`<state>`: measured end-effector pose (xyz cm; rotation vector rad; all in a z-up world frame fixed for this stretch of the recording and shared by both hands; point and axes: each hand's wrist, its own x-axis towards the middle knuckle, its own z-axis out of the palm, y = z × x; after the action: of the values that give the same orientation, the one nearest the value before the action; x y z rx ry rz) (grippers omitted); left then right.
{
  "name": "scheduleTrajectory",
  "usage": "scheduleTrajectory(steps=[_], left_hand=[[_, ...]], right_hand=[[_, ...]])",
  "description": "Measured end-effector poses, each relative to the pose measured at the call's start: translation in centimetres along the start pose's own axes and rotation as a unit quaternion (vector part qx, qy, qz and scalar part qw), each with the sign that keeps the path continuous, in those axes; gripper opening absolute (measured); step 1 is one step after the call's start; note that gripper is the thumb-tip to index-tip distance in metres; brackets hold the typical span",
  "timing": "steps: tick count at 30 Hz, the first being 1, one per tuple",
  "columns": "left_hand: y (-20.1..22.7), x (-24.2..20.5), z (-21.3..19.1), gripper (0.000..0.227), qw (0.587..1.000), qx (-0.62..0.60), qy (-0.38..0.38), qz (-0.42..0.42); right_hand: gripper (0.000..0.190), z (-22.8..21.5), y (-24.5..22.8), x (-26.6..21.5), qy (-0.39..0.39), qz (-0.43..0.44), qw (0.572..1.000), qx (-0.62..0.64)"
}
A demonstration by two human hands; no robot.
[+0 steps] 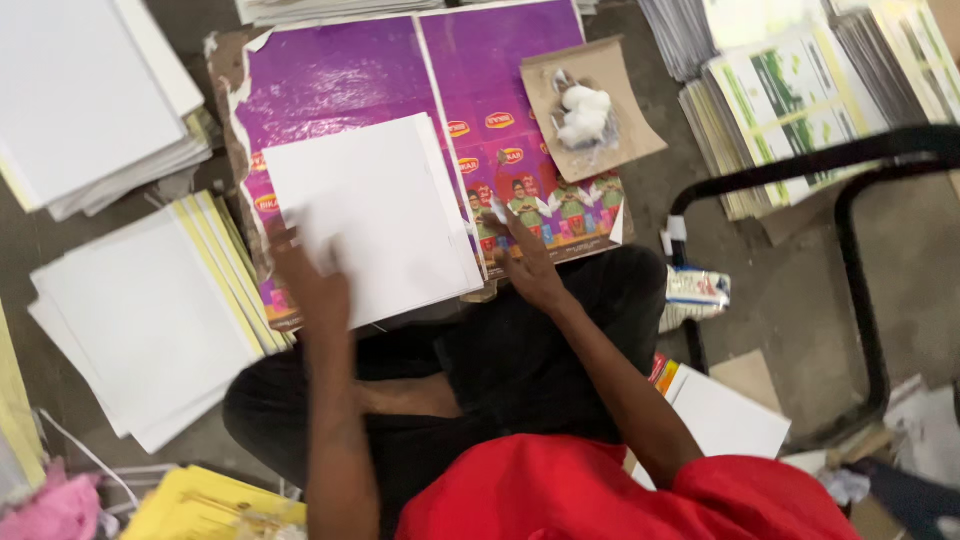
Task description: The person sits on the floor and repeatedly places white sheets of paper onto a purple cover, aligning the edges, and stacking them. The person then picks up a stack of papers and flips through them.
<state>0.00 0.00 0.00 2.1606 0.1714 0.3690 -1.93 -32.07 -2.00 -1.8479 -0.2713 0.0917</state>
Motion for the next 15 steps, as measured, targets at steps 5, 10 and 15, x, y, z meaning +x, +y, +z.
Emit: scheduleTrajectory(steps=[5, 10, 15], left_hand=[[6.2, 0.2, 7.4, 0.025, 0.992, 0.086, 0.006, 0.091], [6.8, 0.7, 9.6, 0.016, 0.991, 0.098, 0.005, 0.093], [6.1, 0.7, 10.0, 0.023, 0.986, 0.133, -0.003, 0.104]], right_hand=[[0.07, -2.3, -0.4, 6.1, -0.037, -0.106, 0.977, -0.181], [0.068, -2.9, 1.0, 13.0, -0.094, -0.123, 0.94, -0.305], [0.066, -2.3, 2.5, 19.5, -0.133, -0.095, 0.899, -0.406]])
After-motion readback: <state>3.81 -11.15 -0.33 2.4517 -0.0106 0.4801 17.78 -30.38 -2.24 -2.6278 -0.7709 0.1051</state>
